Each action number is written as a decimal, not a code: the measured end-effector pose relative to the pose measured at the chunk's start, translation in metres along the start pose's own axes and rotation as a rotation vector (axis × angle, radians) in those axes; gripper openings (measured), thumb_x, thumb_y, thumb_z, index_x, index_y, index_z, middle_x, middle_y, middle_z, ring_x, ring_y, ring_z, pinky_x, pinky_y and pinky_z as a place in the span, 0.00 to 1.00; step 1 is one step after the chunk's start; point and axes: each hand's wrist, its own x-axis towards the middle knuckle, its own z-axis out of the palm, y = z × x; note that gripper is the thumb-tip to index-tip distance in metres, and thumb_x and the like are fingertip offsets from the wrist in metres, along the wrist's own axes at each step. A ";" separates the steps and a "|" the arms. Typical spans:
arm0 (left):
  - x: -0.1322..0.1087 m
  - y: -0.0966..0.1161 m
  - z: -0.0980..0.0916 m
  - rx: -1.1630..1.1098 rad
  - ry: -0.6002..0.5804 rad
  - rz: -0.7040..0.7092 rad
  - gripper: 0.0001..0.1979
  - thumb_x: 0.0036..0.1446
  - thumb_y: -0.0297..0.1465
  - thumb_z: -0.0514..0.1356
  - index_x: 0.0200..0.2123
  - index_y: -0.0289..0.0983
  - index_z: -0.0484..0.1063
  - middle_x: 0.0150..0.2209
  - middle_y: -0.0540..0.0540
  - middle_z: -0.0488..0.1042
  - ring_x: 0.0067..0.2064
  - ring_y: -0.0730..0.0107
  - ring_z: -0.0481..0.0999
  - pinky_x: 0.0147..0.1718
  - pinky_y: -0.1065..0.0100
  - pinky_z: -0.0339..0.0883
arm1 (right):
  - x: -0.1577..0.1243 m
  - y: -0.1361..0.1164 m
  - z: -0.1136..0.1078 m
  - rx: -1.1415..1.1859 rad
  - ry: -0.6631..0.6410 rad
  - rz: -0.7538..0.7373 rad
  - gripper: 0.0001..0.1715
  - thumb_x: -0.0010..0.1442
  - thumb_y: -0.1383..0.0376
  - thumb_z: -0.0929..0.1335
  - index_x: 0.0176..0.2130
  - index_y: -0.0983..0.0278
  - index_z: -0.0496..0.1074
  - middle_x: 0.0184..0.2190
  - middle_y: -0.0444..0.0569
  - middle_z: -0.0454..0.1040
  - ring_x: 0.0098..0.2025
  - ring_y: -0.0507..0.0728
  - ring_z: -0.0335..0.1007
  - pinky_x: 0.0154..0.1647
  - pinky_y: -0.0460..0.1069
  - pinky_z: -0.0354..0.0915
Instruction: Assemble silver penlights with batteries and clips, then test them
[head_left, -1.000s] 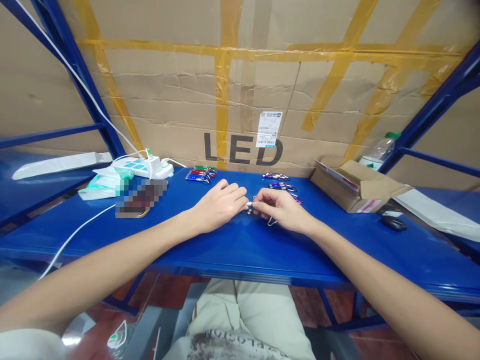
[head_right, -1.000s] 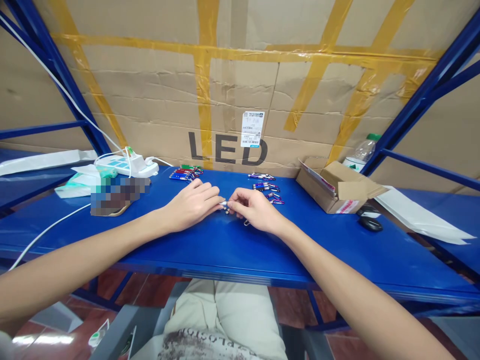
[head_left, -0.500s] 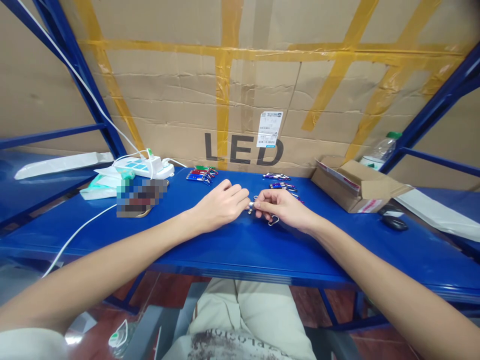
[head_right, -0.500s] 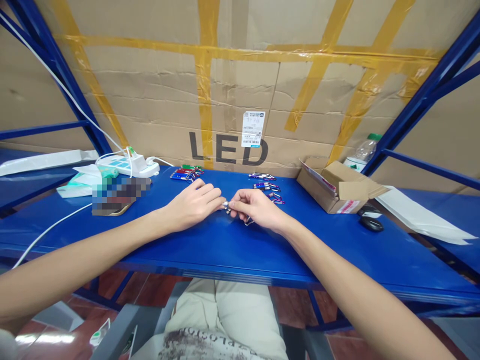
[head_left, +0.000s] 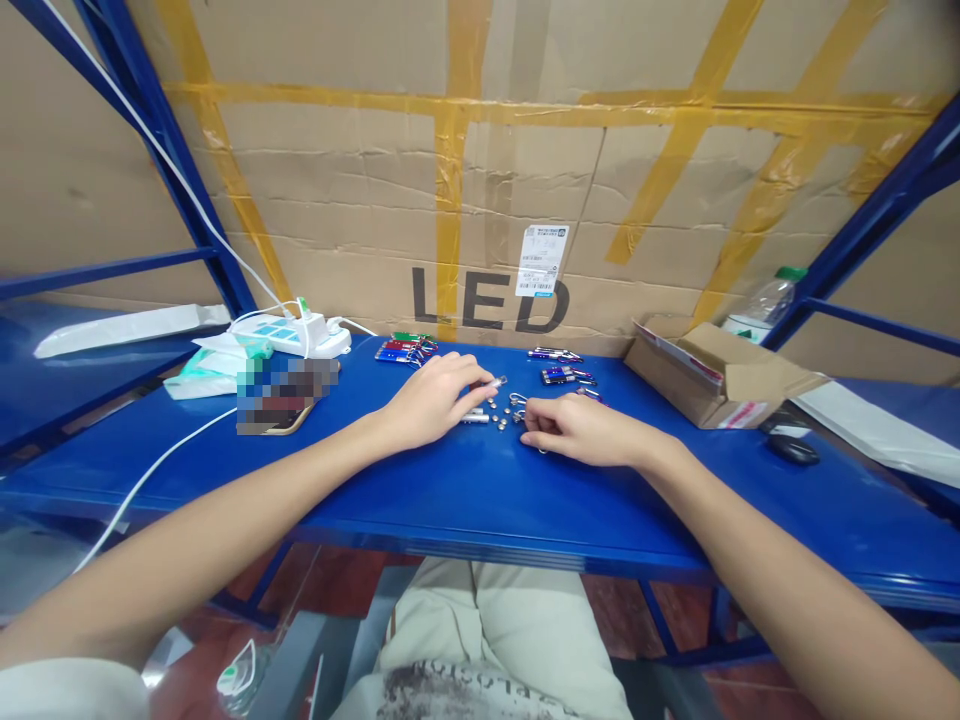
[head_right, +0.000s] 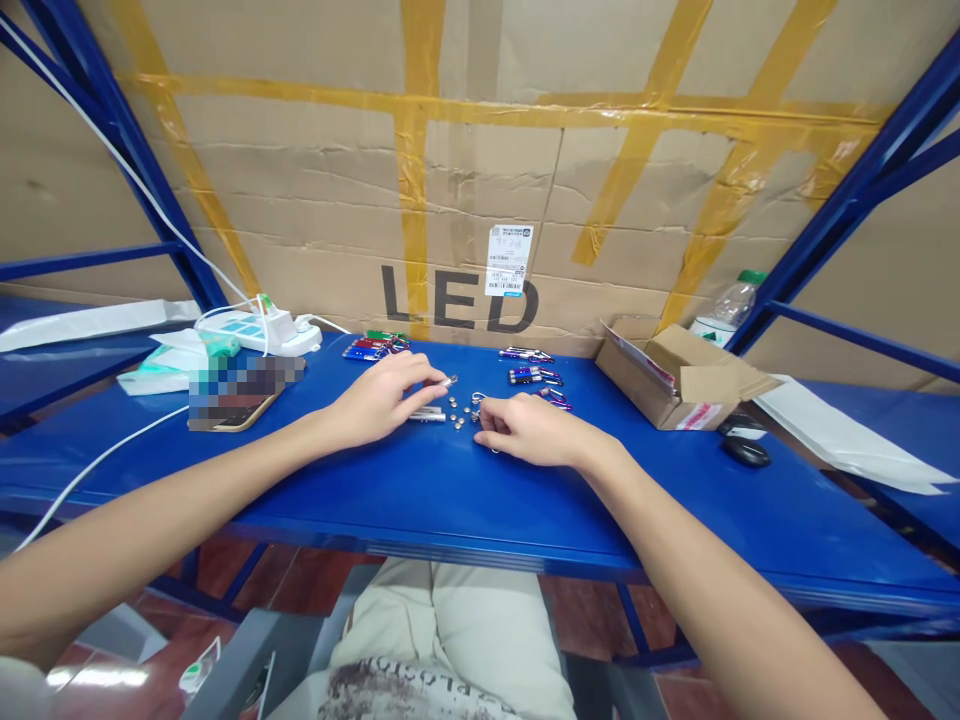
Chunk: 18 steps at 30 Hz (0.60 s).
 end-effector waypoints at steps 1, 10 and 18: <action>0.000 -0.001 0.001 -0.018 0.001 -0.013 0.15 0.78 0.40 0.56 0.50 0.37 0.79 0.46 0.43 0.81 0.49 0.58 0.76 0.52 0.58 0.67 | 0.000 0.000 0.000 -0.013 -0.012 0.012 0.11 0.72 0.57 0.69 0.39 0.60 0.71 0.29 0.45 0.78 0.29 0.55 0.69 0.33 0.50 0.57; 0.000 0.000 0.001 -0.066 0.000 -0.026 0.16 0.77 0.41 0.57 0.49 0.36 0.80 0.43 0.43 0.80 0.46 0.58 0.76 0.50 0.58 0.68 | 0.007 -0.008 0.017 0.046 0.101 -0.138 0.08 0.64 0.74 0.66 0.38 0.60 0.67 0.37 0.46 0.76 0.36 0.56 0.70 0.40 0.49 0.61; 0.000 0.000 -0.001 -0.076 0.007 -0.060 0.16 0.77 0.41 0.56 0.49 0.38 0.80 0.44 0.42 0.80 0.47 0.58 0.76 0.50 0.58 0.69 | 0.003 -0.009 0.004 -0.056 0.040 0.025 0.08 0.69 0.60 0.70 0.39 0.61 0.68 0.37 0.48 0.77 0.36 0.58 0.70 0.37 0.50 0.60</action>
